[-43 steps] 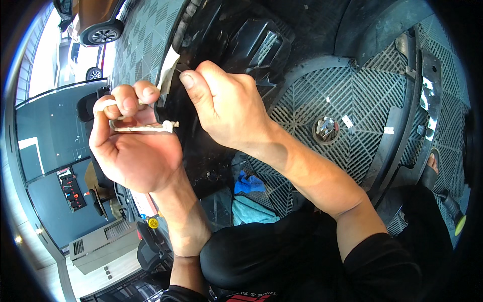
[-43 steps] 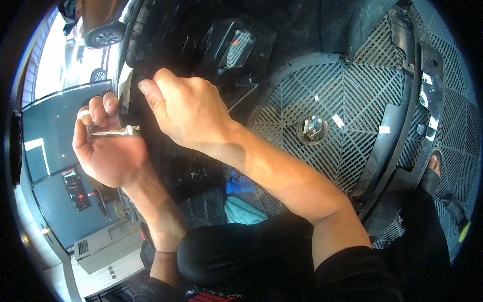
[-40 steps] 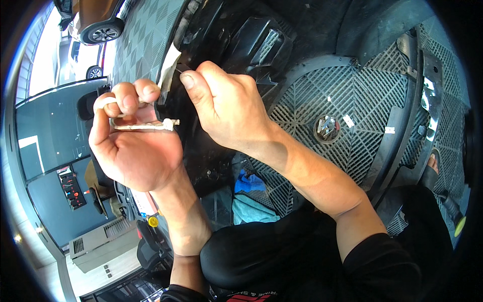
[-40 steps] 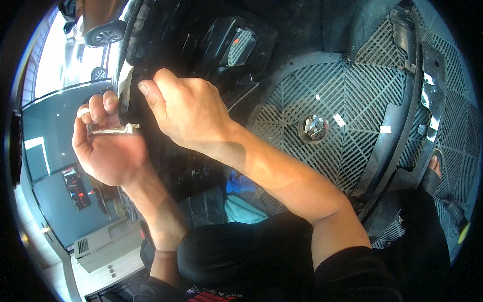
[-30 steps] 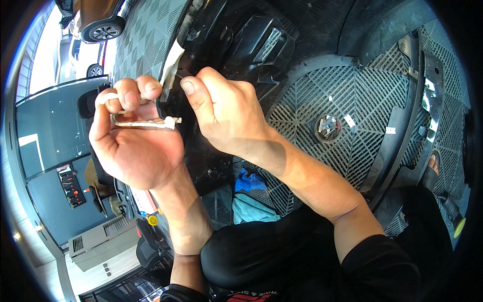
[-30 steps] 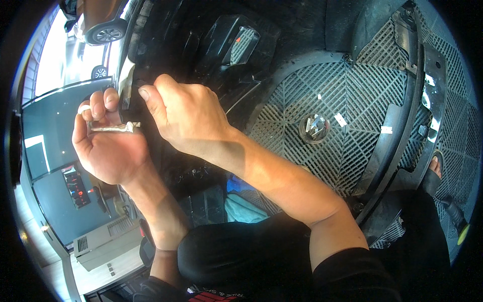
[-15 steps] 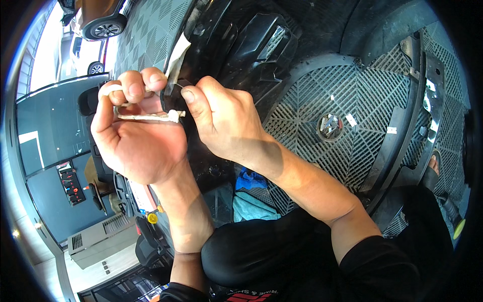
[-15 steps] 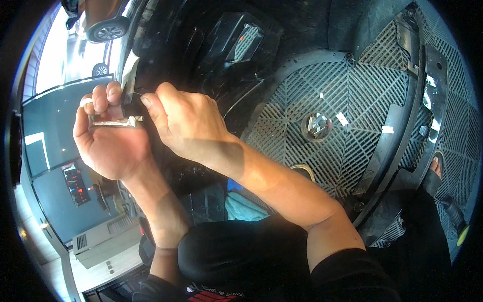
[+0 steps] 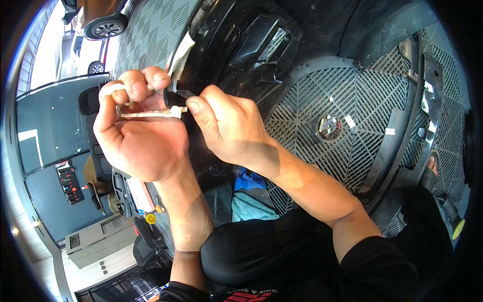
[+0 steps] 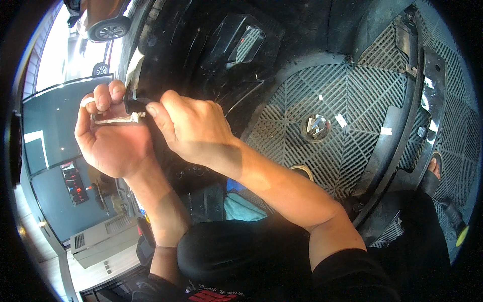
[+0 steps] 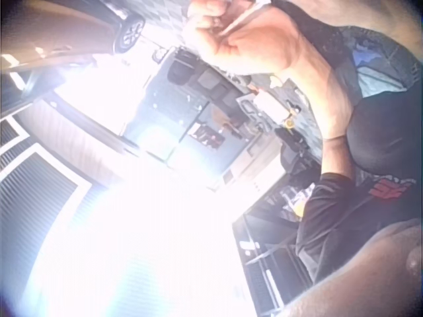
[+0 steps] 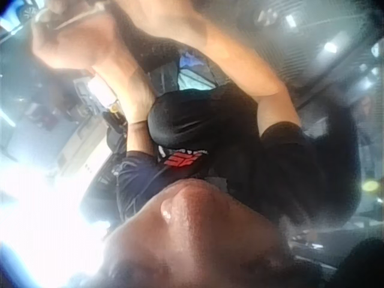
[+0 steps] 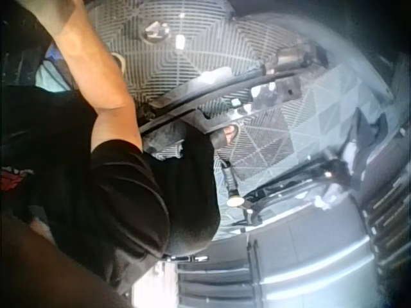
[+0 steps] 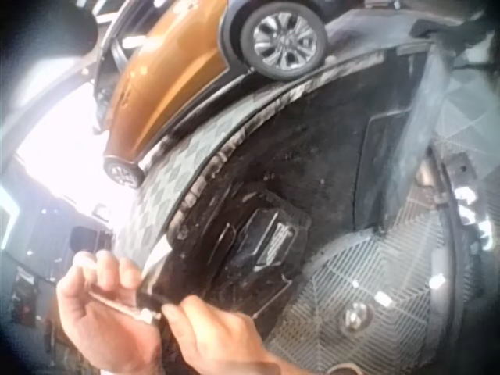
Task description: The person applies a white adhesive strip along the inner edge of a black plastic car trim piece, then presses it into place and smooths it down. The person works on multiple sections of the trim, ensuring the adhesive adheres properly.
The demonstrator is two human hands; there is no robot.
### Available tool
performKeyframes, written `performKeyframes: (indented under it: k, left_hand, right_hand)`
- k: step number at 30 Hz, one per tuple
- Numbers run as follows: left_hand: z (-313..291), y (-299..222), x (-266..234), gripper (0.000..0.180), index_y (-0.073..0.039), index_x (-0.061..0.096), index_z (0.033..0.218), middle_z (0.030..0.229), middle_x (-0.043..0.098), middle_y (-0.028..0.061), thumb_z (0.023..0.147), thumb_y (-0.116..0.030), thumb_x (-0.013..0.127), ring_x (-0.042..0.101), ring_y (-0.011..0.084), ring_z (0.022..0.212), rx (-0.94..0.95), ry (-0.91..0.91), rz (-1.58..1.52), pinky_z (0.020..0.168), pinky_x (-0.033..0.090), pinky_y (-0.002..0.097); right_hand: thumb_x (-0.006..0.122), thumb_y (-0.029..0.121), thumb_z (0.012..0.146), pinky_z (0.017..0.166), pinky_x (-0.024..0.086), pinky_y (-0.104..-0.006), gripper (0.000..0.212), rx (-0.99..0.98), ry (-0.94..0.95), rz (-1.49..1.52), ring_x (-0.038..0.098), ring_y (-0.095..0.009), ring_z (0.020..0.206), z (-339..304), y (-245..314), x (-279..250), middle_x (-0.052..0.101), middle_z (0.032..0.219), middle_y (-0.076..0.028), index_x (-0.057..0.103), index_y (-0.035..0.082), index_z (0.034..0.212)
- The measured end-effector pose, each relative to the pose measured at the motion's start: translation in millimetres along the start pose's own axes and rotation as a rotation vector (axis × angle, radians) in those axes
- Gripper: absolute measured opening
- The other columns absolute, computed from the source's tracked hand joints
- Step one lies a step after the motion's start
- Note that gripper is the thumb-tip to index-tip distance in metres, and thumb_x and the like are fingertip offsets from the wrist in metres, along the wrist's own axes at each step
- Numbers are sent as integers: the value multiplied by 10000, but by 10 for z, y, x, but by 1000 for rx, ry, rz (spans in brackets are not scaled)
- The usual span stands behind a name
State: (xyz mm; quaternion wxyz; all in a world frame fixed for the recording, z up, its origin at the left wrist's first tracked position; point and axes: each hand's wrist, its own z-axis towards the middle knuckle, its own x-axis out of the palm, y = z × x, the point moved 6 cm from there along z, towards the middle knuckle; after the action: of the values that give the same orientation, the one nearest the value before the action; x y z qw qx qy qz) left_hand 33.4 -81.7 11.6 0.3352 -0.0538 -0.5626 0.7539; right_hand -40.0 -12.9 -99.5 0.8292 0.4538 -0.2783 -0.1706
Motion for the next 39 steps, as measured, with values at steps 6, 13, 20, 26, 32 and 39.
performKeyframes:
  k: [6,13,20,26,32,39]
  left_hand:
    - [-28,-75,83,329,-55,591,895,843,597,129,1044,-258,379,637,347,791,150,109,44,1042,462,695]
    - [-66,-75,181,350,-47,649,878,869,590,93,1023,-263,415,580,297,876,110,113,137,1129,405,605]
    - [-44,-47,86,312,-60,550,871,842,572,129,1043,-260,384,591,326,782,140,19,68,992,514,658]
    - [-45,-43,92,321,-52,550,869,842,576,130,1046,-257,378,595,327,784,126,13,54,988,521,649]
    - [-42,-25,86,336,-42,573,883,839,578,131,1052,-245,366,593,325,791,124,22,40,995,517,642]
    - [-32,-13,71,328,-45,581,894,843,571,119,1063,-230,370,571,308,802,64,33,13,1025,491,624]
  right_hand:
    - [598,227,1049,472,471,-397,295,49,-65,68,625,-368,524,28,-65,-218,586,608,-172,565,33,830]
    - [532,266,1093,453,406,-360,384,34,-205,206,570,-247,458,309,-186,-210,516,556,-163,551,8,809]
    - [549,257,1086,447,404,-355,383,-2,-232,232,549,-257,443,392,-150,-145,512,550,-163,537,13,790]
    - [550,259,1084,441,410,-355,381,-24,-229,214,578,-270,453,408,-141,-140,527,551,-160,544,14,793]
    - [567,254,1076,439,418,-348,366,-37,-209,202,602,-274,465,423,-146,-148,547,555,-153,556,17,798]
    - [605,220,1053,431,420,-364,354,21,-178,135,609,-303,464,457,-83,-207,558,550,-168,560,17,767]
